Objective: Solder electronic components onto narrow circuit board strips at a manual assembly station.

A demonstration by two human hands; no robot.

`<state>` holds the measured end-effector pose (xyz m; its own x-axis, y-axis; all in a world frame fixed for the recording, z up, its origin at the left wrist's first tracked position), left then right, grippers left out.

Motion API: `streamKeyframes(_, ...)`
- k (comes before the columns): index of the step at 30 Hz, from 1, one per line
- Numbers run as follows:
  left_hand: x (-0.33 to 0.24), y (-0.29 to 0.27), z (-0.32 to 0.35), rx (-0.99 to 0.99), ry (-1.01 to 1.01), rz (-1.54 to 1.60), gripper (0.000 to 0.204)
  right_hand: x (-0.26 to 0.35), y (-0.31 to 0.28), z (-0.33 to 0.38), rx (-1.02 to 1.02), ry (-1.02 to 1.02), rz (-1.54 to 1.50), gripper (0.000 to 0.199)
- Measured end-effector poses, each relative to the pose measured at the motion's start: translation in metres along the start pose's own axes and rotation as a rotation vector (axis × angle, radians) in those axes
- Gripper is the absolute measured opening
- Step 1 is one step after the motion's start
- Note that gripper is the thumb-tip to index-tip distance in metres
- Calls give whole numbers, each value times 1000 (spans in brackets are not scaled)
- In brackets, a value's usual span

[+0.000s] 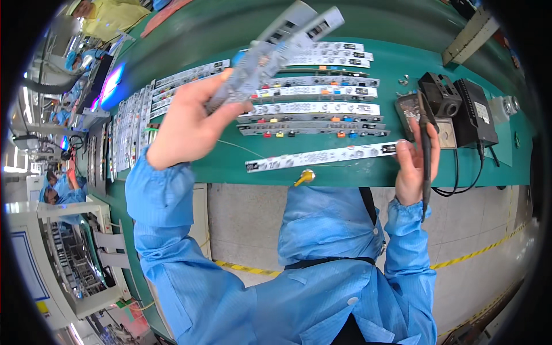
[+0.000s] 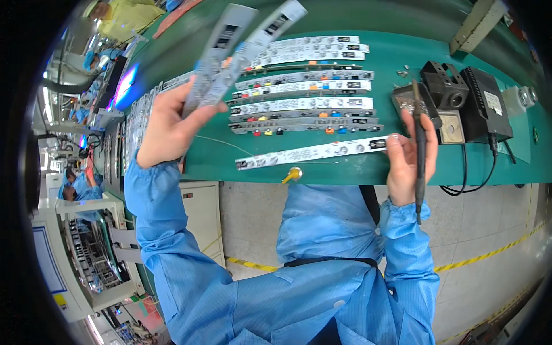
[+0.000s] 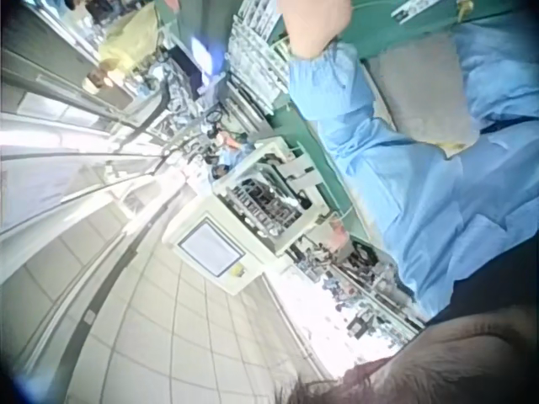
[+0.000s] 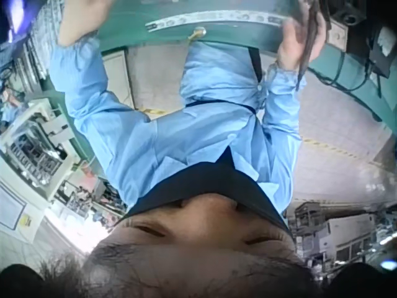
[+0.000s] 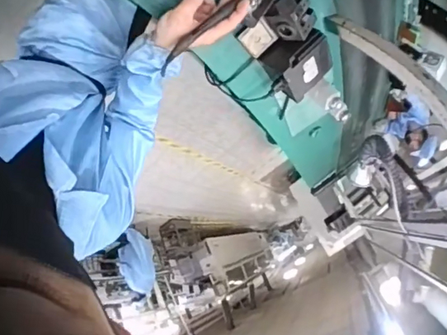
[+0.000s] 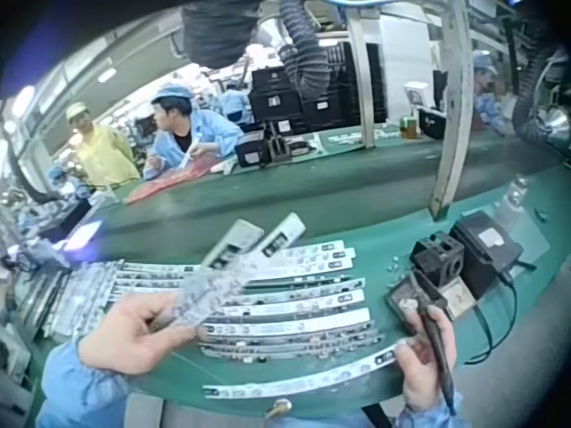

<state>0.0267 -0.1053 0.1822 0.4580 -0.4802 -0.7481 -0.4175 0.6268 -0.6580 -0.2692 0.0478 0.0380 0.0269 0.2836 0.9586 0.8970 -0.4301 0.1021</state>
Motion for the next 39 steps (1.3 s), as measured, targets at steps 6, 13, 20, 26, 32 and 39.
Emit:
streamKeyframes(6, 33, 0, 58, -16, -194, 225, 29, -3, -11, 3, -110, -29, 89, 57)
streamKeyframes(13, 124, 44, 89, 46, -405, 496, 38, -13, 9, 6, -6, -49, 249, 56)
streamKeyframes(20, 132, 46, 107, 160, -471, 580, 40, -5, 25, -2, 131, -99, 540, 58)
streamKeyframes(26, 122, 42, 146, 248, -593, 522, 39, 4, 23, -2, 186, -185, 930, 60)
streamKeyframes(32, 59, 52, 139, 240, -335, 359, 32, 8, 19, 18, 192, -293, 626, 60)
streamKeyframes(39, 23, 94, 32, 436, 65, -90, 21, 25, 26, 30, 285, -99, -19, 67)
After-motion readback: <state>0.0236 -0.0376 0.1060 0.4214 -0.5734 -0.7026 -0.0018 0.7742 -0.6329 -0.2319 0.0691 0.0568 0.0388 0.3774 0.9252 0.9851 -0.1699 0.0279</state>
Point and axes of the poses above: each hand's wrist, its own z-axis away from the middle knuckle, its own y-axis out of the palm, x = y × z, the point moved 4 cm from there along -z, towards the middle knuckle, and after that the axes turned 15 degrees about x, right-handed, at the moved point
